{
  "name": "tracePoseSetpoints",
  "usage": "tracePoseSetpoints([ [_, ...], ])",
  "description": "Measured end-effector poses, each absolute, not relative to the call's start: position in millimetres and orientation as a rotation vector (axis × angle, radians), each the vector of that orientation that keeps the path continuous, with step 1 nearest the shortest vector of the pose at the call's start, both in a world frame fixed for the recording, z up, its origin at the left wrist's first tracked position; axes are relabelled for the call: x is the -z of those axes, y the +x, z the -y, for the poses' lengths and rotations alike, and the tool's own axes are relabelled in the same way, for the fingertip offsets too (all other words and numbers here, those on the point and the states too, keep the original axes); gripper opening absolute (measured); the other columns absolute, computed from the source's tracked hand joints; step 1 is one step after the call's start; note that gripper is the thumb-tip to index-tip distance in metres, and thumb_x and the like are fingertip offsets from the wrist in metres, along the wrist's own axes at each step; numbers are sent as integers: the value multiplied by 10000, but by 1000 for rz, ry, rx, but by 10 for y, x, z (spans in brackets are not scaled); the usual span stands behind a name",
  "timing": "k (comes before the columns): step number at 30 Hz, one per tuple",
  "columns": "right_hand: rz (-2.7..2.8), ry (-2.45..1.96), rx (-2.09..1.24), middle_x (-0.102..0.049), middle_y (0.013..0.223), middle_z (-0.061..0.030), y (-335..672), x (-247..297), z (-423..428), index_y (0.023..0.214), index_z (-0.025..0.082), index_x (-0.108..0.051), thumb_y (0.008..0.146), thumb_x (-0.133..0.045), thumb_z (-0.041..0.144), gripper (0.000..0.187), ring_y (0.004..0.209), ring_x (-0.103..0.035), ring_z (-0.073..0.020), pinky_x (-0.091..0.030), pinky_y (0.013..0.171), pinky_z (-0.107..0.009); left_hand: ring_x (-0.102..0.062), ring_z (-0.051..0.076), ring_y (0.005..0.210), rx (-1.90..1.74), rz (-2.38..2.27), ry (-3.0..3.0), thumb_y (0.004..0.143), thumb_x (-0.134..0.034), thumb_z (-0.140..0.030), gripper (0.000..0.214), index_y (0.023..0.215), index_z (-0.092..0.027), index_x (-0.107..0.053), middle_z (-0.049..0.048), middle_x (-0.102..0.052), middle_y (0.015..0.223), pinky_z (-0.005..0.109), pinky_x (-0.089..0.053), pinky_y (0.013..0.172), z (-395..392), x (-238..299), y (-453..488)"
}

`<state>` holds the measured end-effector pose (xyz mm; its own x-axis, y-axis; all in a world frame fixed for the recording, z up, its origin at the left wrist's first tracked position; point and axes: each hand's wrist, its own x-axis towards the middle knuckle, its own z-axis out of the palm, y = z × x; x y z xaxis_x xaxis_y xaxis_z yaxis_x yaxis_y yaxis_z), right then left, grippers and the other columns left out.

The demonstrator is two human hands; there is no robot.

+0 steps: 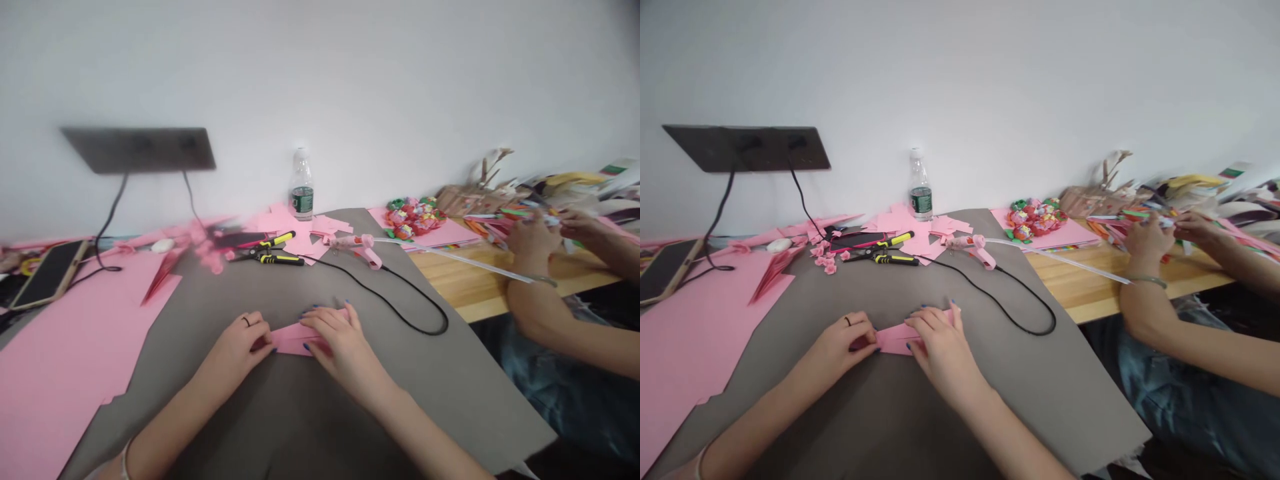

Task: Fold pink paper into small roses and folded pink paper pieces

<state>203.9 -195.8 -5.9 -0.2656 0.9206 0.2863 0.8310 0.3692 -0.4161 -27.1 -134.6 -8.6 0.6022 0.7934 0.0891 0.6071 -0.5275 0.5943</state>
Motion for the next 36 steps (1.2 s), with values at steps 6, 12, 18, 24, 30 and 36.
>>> tracePoseSetpoints([
  [6,2250,-1394,-347,-673,999,-79,1983,58,1712,1061,194,-705,850,-707,87,237,952,-591,-249,-468,887,-430,-600,174,822,-515,-1135,2083,771,-637,-100,251,987,-228,-645,-14,-652,891,299,-465,751,1318,137,-280],
  [12,2282,-1357,-442,-648,1035,-66,2045,6,1714,1113,215,-678,849,-747,147,282,974,-584,-228,-456,854,-373,-597,211,951,-465,-1067,2092,890,-567,-183,190,1016,-245,-694,14,-687,1001,357,-447,860,1334,96,-278],
  [18,2266,-1394,-351,-658,958,-31,2021,69,1689,990,209,-675,862,-719,113,166,916,-574,-208,-406,815,-341,-598,201,859,-480,-1151,2137,836,-585,-98,164,887,-223,-678,2,-683,873,321,-458,761,1316,98,-202],
  [24,2413,-1358,-46,-644,817,-18,1914,48,1748,845,180,-597,865,-658,65,131,750,-530,-187,-350,703,-321,-572,203,792,-547,-1161,2234,780,-547,-12,193,804,-201,-574,7,-632,810,323,-438,713,1443,112,-124],
  [30,2448,-1382,122,-627,817,-26,1842,127,1859,841,184,-587,895,-602,47,147,716,-502,-192,-304,605,-318,-596,197,864,-702,-965,2392,943,-444,-62,204,938,-212,-582,32,-646,912,328,-479,779,1546,248,-247],
  [36,2521,-1341,-85,-679,941,-41,2039,-4,1766,1022,190,-638,923,-602,78,154,813,-562,-196,-381,718,-306,-664,154,878,-701,-957,2295,905,-464,-20,282,1017,-230,-617,7,-705,956,271,-510,780,1451,244,-350],
])
